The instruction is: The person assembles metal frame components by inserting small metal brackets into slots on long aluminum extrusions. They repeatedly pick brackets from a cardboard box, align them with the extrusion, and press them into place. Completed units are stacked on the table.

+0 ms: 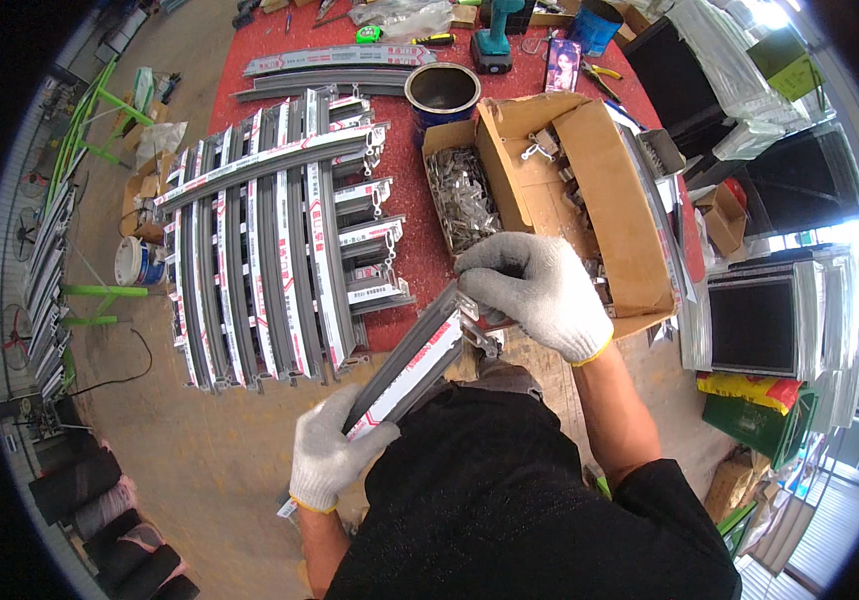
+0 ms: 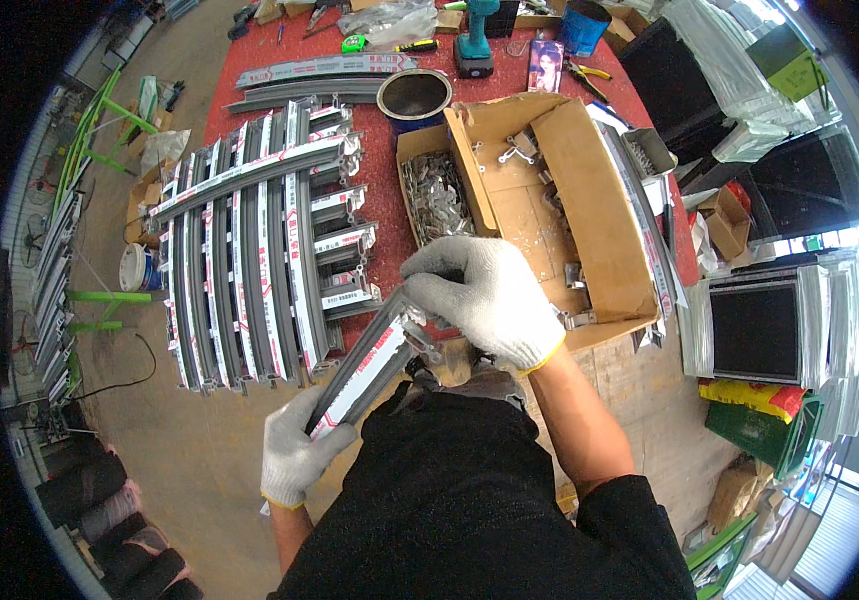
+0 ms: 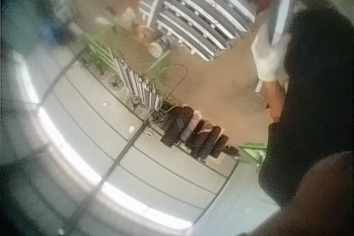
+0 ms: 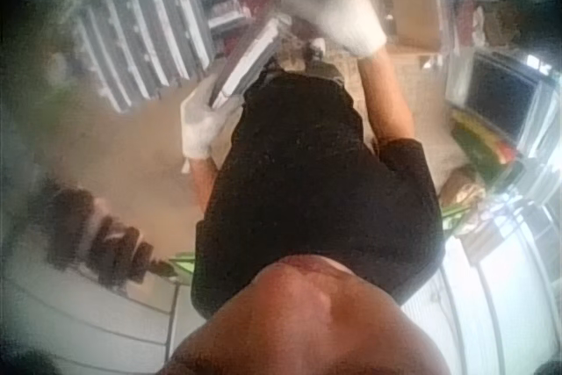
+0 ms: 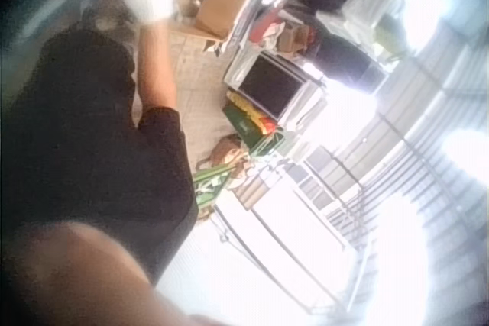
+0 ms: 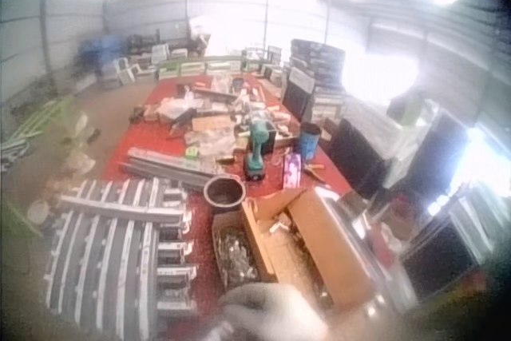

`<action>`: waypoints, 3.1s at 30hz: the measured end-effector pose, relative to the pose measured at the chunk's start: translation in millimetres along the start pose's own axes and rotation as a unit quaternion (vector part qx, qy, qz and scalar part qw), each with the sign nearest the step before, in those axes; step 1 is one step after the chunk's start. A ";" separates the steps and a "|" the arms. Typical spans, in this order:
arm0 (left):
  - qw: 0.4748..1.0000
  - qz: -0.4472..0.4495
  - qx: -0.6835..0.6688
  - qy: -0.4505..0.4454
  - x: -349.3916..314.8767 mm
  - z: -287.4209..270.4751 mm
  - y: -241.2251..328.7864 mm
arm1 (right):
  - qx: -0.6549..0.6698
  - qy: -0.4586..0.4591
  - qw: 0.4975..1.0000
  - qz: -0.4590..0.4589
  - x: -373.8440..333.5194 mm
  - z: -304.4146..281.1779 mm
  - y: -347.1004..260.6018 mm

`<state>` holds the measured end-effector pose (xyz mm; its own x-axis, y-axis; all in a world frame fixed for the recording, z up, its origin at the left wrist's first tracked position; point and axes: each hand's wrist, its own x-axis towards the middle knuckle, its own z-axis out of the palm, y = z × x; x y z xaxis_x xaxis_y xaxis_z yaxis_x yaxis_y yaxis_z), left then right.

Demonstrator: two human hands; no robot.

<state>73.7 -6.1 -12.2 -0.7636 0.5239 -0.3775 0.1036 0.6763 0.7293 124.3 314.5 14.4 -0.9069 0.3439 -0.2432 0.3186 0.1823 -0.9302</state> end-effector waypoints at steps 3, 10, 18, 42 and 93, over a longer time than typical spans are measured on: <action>1.000 -0.009 -0.005 -0.007 -0.7 -1.9 0.8 | -0.020 -0.012 0.999 -0.035 3.3 -2.4 2.3; 0.999 0.002 -0.040 -0.034 0.0 -8.8 0.7 | 0.128 -0.100 0.987 0.001 12.1 -12.4 14.0; 0.998 -0.005 -0.013 -0.064 2.7 -13.4 12.0 | 0.407 -0.183 0.894 0.026 29.1 21.0 65.3; 0.923 0.028 -0.318 0.215 149.0 -98.0 89.4 | -0.054 -0.132 0.983 -0.112 13.1 79.3 -10.1; 0.987 -0.084 -0.050 -0.124 40.0 4.8 5.3 | -0.414 -0.260 0.872 0.034 39.6 -92.6 168.8</action>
<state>46.8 21.0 -26.2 -0.5839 0.5271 -0.6174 -0.0848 0.7167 0.6922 167.7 444.1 -126.8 -0.8120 -0.0445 -0.5819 0.2717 0.8536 -0.4444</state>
